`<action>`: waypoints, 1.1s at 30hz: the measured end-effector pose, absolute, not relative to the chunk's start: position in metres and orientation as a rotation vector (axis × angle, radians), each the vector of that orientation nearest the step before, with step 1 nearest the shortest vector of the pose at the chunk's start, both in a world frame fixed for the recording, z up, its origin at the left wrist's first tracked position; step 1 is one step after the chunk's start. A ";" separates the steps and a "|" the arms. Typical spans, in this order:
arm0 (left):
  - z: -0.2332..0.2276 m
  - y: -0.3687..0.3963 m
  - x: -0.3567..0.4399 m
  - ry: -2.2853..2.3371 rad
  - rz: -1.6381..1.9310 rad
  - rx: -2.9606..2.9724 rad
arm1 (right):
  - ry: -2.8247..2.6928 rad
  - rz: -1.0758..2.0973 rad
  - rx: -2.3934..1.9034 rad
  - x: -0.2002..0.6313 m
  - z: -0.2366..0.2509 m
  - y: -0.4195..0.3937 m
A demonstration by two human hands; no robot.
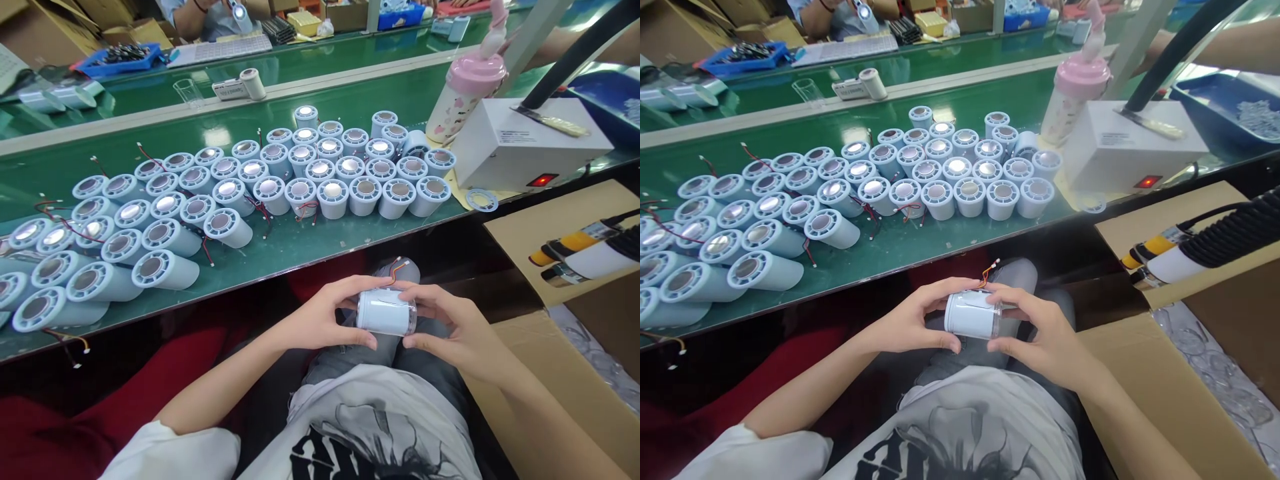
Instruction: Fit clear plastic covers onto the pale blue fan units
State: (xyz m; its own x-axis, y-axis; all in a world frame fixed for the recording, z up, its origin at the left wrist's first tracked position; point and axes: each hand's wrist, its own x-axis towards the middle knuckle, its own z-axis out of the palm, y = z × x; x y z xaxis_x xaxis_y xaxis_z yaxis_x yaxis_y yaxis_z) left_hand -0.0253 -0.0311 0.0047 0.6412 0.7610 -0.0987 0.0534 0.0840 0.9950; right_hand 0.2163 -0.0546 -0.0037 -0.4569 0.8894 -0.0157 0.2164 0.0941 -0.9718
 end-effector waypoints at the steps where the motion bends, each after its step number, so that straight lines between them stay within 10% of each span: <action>1: 0.005 -0.032 -0.026 0.743 0.607 1.419 | -1.744 1.419 -1.080 0.217 -0.003 -0.055; 33: 0.009 -0.032 -0.027 0.702 0.621 1.573 | -0.885 2.118 -1.174 0.199 -0.009 -0.051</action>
State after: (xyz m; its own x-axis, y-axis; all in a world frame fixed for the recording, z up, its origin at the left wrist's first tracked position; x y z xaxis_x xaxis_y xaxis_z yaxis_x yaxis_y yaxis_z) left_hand -0.0272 -0.0317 0.0087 0.6705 0.7419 -0.0044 0.0868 -0.0727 0.9936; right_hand 0.1988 -0.0510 -0.0095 -0.4631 0.7269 -0.5071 -0.1501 -0.6282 -0.7635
